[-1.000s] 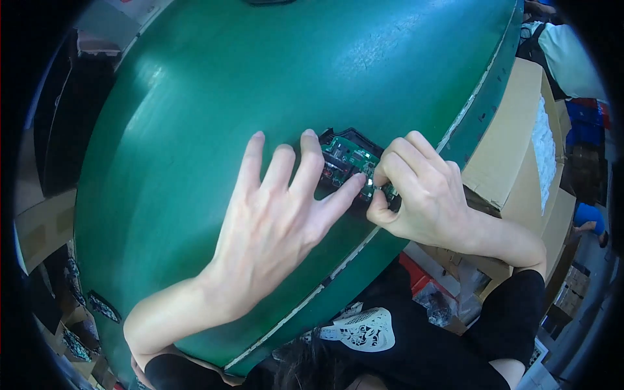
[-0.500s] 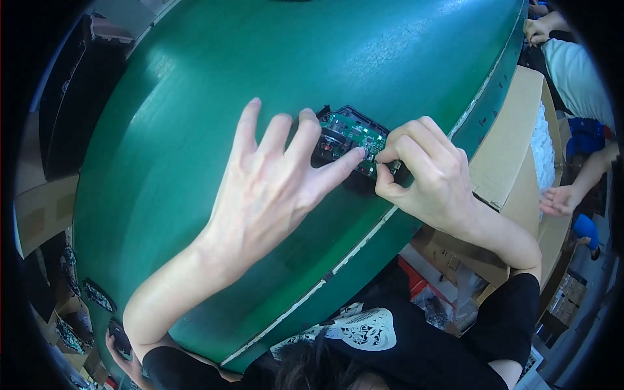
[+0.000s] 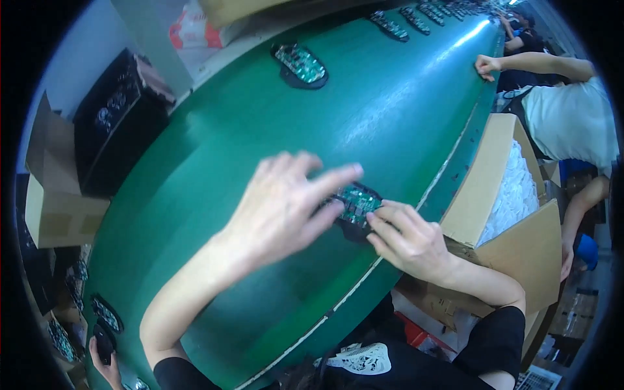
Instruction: The person assembles computer mice by inserting scroll wheels into circuit boards mounted on mouse bases by hand, sliding the assemblies along a conveyor belt, and unpacking components from cardboard boxes.
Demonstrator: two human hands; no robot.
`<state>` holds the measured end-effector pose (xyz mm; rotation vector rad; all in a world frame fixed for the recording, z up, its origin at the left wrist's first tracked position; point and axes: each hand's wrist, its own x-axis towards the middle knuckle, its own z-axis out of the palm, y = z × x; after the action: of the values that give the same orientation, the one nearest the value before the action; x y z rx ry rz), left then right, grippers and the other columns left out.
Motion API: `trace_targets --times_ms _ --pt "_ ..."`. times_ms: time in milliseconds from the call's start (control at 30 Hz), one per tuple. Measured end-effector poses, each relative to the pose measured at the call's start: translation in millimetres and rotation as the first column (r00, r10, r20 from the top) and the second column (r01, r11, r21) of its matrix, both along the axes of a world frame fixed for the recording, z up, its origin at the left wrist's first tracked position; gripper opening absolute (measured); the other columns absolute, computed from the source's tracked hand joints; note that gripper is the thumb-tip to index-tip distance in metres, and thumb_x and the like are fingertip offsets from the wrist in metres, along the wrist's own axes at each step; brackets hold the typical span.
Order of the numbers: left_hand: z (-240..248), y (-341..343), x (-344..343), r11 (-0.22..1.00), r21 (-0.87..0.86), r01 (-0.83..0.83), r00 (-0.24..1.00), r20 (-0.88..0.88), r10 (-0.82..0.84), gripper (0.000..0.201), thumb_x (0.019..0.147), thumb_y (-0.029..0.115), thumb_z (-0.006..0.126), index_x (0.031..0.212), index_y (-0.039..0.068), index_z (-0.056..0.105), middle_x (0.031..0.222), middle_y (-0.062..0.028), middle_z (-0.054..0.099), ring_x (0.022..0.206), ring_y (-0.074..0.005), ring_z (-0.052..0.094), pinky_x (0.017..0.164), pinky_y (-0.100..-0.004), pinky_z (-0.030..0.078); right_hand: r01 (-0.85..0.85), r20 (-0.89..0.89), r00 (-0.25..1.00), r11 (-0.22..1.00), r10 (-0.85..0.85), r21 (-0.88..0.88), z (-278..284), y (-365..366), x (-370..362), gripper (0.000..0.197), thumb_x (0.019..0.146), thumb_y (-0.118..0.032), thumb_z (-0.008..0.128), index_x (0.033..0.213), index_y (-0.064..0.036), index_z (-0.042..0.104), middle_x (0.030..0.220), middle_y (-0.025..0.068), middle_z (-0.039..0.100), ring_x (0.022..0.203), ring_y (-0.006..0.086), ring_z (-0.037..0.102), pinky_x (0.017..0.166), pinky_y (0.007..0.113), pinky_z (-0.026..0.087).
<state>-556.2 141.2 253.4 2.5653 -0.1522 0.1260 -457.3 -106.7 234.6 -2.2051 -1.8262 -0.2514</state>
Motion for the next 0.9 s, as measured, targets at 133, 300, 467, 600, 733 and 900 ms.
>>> trace_targets --times_ms 133,300,467,600,733,900 --pt "-27 43 78 0.959 0.19 -0.208 0.889 0.446 0.105 0.051 0.09 0.022 0.07 0.139 0.019 0.059 0.141 -0.0219 0.052 0.13 -0.0412 0.049 0.108 -0.0501 0.041 0.006 0.085 0.996 0.999 -0.002 -0.041 -1 0 -4 0.051 0.075 -0.035 0.082 0.111 -0.0005 0.069 0.11 0.0071 0.063 0.105 0.0213 0.065 0.063 0.028 0.059" --pt "-59 93 147 0.821 0.426 -0.38 0.909 0.336 0.247 0.055 0.092 0.045 0.067 0.143 0.025 0.056 0.156 -0.019 0.04 0.143 -0.0487 0.035 0.115 -0.0577 0.033 0.17 0.098 0.981 0.985 -0.166 -0.028 -10 5 20 0.05 0.079 -0.037 0.08 0.114 -0.0059 0.065 0.114 0.0071 0.064 0.106 0.0218 0.064 0.061 0.032 0.059" --pt "-54 95 118 0.865 0.373 -0.337 0.931 0.271 0.246 0.058 0.088 0.054 0.068 0.139 0.028 0.06 0.154 -0.0171 0.044 0.14 -0.0505 0.038 0.109 -0.061 0.04 0.426 0.004 0.905 0.905 -0.426 -0.009 -13 35 104 0.036 0.085 -0.025 0.076 0.108 -0.0034 0.058 0.108 0.0132 0.058 0.101 0.0334 0.062 0.079 0.049 0.054" --pt "-34 64 48 0.88 0.4 -0.256 0.966 0.143 0.216 0.061 0.086 0.05 0.072 0.14 0.026 0.059 0.153 -0.0177 0.045 0.139 -0.05 0.037 0.109 -0.0612 0.039 0.6 0.046 0.8 0.799 -0.599 -0.035 -18 75 128 0.032 0.085 -0.026 0.077 0.104 -0.0025 0.066 0.106 0.0159 0.064 0.097 0.0361 0.066 0.08 0.048 0.055" --pt "-16 27 -34 0.873 0.449 -0.191 0.979 0.027 0.2 0.064 0.084 0.046 0.076 0.142 0.026 0.057 0.152 -0.02 0.042 0.135 -0.0515 0.039 0.11 -0.0604 0.036 0.586 0.092 0.8 0.805 -0.593 0.096 -37 149 170 0.029 0.085 -0.027 0.077 0.1 -0.0027 0.069 0.105 0.0175 0.066 0.096 0.038 0.068 0.077 0.05 0.056" --pt "-8 -13 -122 0.835 0.525 -0.164 0.973 -0.054 0.224 0.074 0.08 0.05 0.079 0.145 0.03 0.052 0.149 -0.0187 0.043 0.134 -0.0499 0.041 0.102 -0.0685 0.039 0.559 0.118 0.818 0.827 -0.563 0.068 -34 210 201 0.03 0.088 -0.034 0.073 0.1 -0.0071 0.074 0.109 0.0144 0.068 0.099 0.0358 0.069 0.08 0.051 0.057"
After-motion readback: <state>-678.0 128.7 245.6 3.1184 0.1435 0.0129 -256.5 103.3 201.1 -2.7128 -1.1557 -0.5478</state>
